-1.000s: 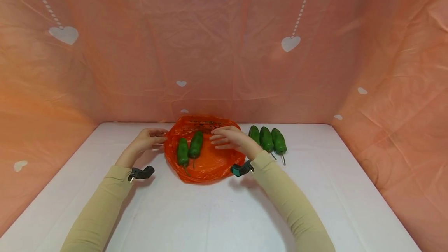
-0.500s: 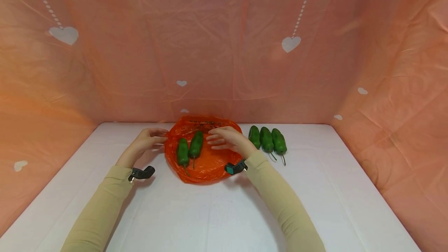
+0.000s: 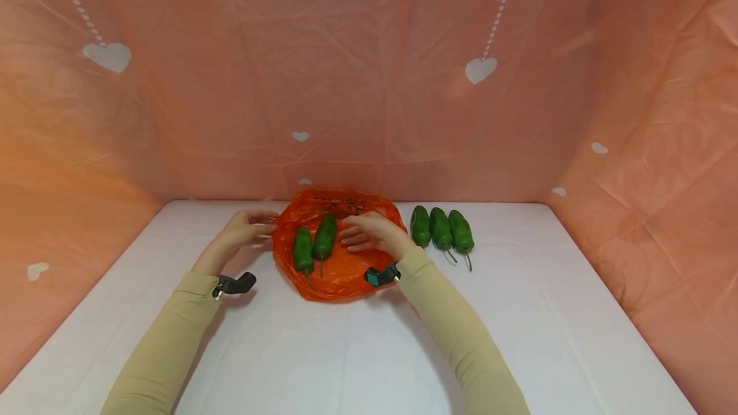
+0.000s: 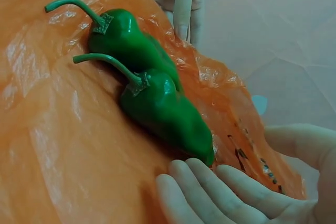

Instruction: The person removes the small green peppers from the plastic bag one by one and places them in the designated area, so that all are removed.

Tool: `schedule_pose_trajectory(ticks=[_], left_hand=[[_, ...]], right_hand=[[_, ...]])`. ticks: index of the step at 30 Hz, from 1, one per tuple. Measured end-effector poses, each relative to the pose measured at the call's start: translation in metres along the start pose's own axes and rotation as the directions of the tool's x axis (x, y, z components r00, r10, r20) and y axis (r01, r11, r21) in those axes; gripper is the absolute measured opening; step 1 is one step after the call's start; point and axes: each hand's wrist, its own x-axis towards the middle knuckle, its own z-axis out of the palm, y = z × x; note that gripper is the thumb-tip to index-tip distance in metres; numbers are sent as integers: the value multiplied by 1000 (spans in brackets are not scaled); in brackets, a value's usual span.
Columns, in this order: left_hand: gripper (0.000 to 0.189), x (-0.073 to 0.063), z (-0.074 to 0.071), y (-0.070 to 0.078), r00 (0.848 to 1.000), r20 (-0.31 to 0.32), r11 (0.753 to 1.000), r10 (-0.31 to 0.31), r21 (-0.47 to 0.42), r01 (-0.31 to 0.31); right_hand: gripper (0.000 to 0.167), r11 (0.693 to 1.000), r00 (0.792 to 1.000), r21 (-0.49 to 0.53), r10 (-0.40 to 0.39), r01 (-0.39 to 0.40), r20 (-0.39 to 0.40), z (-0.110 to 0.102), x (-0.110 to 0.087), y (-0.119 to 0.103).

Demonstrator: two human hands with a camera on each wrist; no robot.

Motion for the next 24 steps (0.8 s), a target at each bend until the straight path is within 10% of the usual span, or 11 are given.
schedule_pose_trajectory(ticks=[24], left_hand=[[39, -1, 1, -4, 1000, -5, 1000, 22, 2, -22]], right_hand=[[44, 995, 996, -85, 39, -46, -80, 14, 14, 1]])
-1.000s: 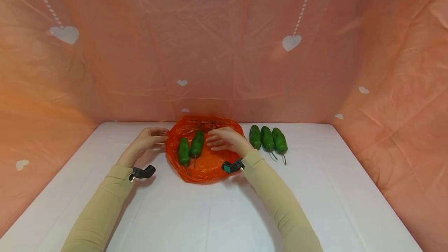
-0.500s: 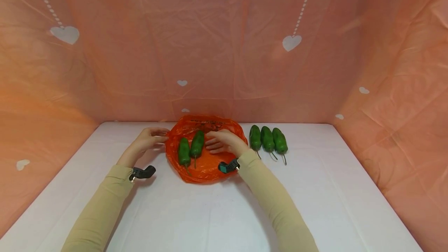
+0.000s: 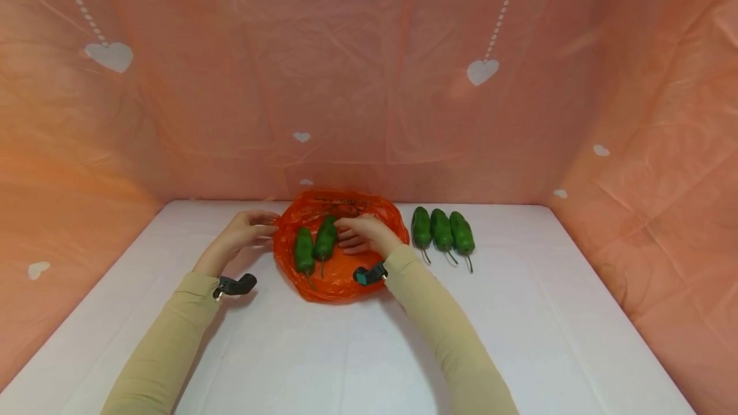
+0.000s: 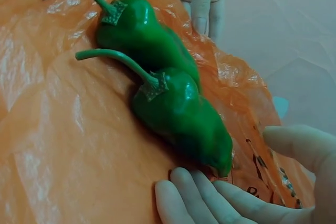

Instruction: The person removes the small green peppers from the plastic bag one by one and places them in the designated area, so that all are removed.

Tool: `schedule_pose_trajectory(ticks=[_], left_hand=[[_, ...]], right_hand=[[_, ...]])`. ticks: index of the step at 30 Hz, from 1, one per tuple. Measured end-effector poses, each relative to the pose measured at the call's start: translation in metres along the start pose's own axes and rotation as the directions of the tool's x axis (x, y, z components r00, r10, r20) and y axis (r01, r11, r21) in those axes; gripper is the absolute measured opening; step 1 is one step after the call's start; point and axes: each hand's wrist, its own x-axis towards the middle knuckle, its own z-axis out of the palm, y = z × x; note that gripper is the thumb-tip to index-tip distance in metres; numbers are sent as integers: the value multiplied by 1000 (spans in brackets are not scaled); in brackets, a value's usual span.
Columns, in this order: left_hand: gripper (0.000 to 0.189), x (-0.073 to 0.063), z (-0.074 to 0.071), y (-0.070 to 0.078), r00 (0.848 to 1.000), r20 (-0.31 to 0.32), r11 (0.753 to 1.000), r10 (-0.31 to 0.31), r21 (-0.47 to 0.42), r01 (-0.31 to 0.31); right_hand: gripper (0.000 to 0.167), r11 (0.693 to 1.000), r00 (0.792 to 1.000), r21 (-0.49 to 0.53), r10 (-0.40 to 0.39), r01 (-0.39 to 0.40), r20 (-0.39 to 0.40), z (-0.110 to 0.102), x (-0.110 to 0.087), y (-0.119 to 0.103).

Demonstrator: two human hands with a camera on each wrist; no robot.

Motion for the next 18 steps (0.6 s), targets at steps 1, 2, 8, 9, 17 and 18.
schedule_pose_trajectory(ticks=[1, 2, 8, 9, 17, 18], left_hand=[[39, 0, 0, 0, 1000, -2, 1000, -2, 0, 2], [39, 1, 0, 0, 1000, -1, 1000, 0, 0, 0], [40, 1, 1, -2, 1000, 0, 1000, 4, 5, -4], [40, 1, 1, -2, 1000, -1, 1000, 5, 1, -5], [40, 2, 0, 0, 1000, -2, 1000, -5, 7, 5], [40, 2, 0, 0, 1000, -2, 1000, -6, 9, 6]], right_hand=[[43, 1000, 1000, -3, -2, 2, -11, 1, 1, 0], [42, 1000, 1000, -2, -1, 1, -21, 1, 2, 0], [45, 1000, 998, -5, 17, -17, -68, 6, 4, 0], [46, 1000, 997, -6, 20, -21, -72, 7, 4, -1], [63, 998, 994, -57, 28, -34, -104, 14, 4, -5], [66, 998, 994, -62, 26, -33, -109, 15, 4, -5]])
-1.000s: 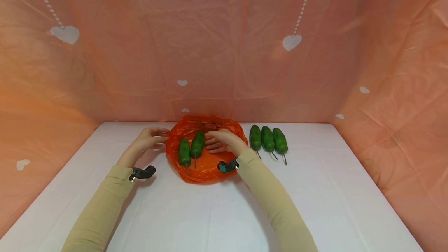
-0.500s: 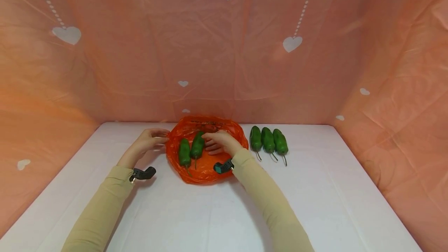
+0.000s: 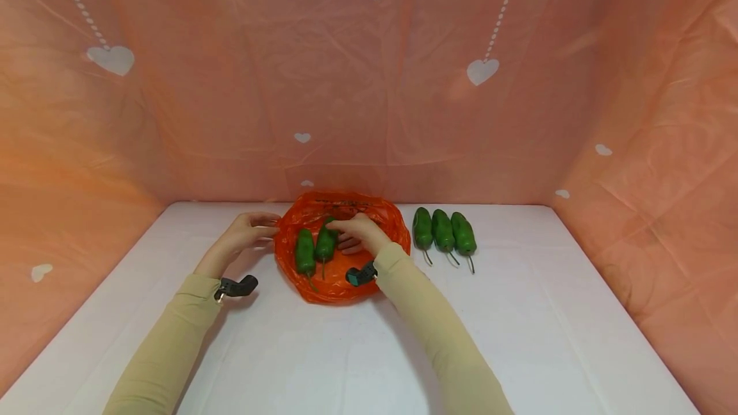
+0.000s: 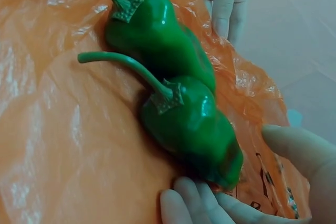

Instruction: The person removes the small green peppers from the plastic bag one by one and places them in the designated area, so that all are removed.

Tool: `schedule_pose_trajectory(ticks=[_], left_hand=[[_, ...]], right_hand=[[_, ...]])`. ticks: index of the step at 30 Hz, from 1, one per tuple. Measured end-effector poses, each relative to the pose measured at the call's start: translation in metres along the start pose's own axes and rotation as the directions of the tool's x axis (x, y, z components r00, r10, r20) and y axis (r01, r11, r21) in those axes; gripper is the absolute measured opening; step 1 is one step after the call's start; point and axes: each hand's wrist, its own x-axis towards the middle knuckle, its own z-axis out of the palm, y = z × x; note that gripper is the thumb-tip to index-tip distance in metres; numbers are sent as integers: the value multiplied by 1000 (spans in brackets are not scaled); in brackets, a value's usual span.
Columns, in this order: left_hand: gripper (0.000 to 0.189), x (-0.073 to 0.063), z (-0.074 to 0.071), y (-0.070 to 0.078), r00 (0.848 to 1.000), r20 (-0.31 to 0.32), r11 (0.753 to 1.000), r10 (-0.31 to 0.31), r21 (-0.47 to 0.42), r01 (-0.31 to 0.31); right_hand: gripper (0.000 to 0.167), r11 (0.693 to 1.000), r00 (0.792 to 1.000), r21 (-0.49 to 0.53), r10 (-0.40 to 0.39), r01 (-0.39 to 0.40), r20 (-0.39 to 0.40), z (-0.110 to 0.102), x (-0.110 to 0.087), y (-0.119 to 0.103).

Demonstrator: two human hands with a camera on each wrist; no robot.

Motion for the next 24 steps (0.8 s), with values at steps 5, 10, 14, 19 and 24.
schedule_pose_trajectory(ticks=[5, 10, 14, 19, 24], left_hand=[[41, 0, 0, 1, 1000, -3, 1000, -3, 10, 3], [40, -1, 0, 2, 1000, -5, 1000, 0, 5, 0], [40, -1, 1, 1, 1000, -11, 1000, -4, 6, 4], [41, -1, 1, 1, 1000, -10, 1000, -10, 15, 10], [40, -1, 1, 1, 1000, -11, 1000, -15, 14, 15]], right_hand=[[66, 1000, 1000, -16, -11, 11, -24, 4, 2, 0], [49, 999, 999, -31, -23, 22, -43, 8, 2, 0], [37, 999, 998, -38, -37, 36, -52, 10, 2, 0], [34, 998, 997, -51, -43, 40, -65, 12, 3, 1], [39, 997, 994, -77, -36, 28, -108, 15, 4, 1]])
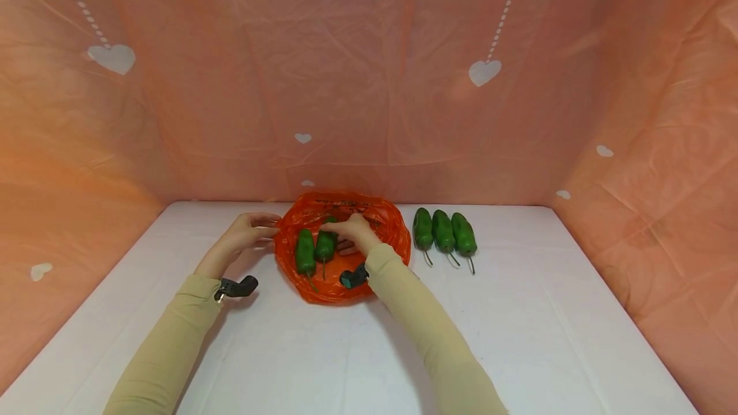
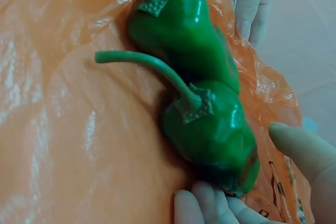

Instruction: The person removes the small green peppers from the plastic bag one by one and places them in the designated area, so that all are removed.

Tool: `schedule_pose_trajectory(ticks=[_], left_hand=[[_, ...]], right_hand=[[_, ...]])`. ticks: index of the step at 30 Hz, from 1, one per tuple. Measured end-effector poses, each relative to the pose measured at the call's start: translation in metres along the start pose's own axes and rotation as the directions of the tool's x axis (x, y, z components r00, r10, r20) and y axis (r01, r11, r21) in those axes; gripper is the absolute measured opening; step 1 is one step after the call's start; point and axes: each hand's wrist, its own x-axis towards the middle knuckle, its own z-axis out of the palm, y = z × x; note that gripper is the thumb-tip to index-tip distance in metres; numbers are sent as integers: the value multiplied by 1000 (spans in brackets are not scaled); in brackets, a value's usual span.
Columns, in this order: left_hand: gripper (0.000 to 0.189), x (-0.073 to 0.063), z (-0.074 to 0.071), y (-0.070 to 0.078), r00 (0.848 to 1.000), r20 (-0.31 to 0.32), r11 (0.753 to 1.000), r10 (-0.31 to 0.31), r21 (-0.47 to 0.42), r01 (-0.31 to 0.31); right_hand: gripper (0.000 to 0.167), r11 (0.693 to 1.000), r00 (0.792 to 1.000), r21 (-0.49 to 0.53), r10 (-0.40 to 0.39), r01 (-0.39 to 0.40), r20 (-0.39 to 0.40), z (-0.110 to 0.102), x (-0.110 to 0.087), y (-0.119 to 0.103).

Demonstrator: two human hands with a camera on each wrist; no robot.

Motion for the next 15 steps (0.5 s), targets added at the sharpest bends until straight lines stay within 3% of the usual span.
schedule_pose_trajectory(ticks=[11, 15], left_hand=[[41, 1, 0, -1, 1000, 0, 1000, -4, -4, 4], [41, 1, -1, -1, 1000, 2, 1000, -10, -2, 10]], right_hand=[[49, 1000, 998, -12, 27, -28, -62, 4, 1, -2], [43, 1000, 998, -13, 18, -18, -66, 4, 1, -1]])
